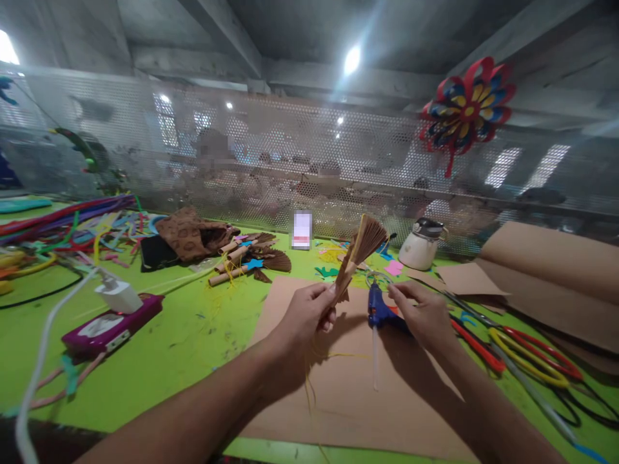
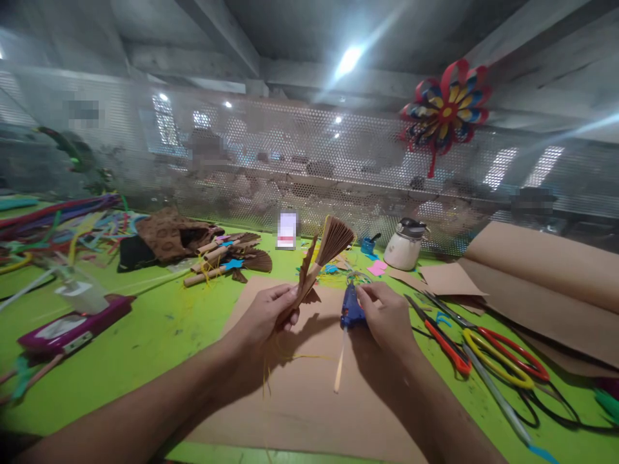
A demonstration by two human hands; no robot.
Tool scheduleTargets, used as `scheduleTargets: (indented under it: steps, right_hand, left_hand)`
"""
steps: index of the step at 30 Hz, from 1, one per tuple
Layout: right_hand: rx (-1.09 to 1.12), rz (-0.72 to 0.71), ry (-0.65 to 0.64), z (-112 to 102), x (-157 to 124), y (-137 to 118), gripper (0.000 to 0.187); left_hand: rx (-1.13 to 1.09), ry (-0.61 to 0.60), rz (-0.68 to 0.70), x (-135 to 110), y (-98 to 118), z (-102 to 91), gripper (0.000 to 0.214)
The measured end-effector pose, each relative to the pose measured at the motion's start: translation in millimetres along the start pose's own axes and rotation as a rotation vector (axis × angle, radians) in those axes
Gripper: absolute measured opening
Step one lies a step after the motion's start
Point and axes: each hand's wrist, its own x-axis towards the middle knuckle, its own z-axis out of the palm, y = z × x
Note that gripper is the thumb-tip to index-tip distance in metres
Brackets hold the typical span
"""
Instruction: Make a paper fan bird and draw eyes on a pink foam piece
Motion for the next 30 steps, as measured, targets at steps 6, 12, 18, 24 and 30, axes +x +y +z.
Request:
scheduleTargets:
  steps: [6, 12, 18, 24, 30]
  right_hand:
    - [-0.133, 0.001, -0.149, 1, 6, 25, 0.026]
    - [-0.186, -0.124, -0.339, -4, 3, 18, 0.013]
    - [-0.198, -0.145, -0.244, 0, 0, 14, 0.019]
    - [-0.088, -0.185, -0.119, -2, -1, -2, 0.017]
    - [0.391, -0.207, -0.078, -6, -20, -43, 0.014]
  left_hand:
    - [0.107, 0.070, 0.065, 3, -4, -1.0, 0.036]
    - [0.053, 0.121, 0.089, 6, -6, -5.0, 0.030]
    - [-0.110, 0.086, -0.054, 6, -2, -8.3, 0.030]
    - [-0.048, 0.052, -0.041, 6, -3, -7.0, 0.032]
    - [0.640, 0.137, 0.359, -2, -9, -1.4, 0.029]
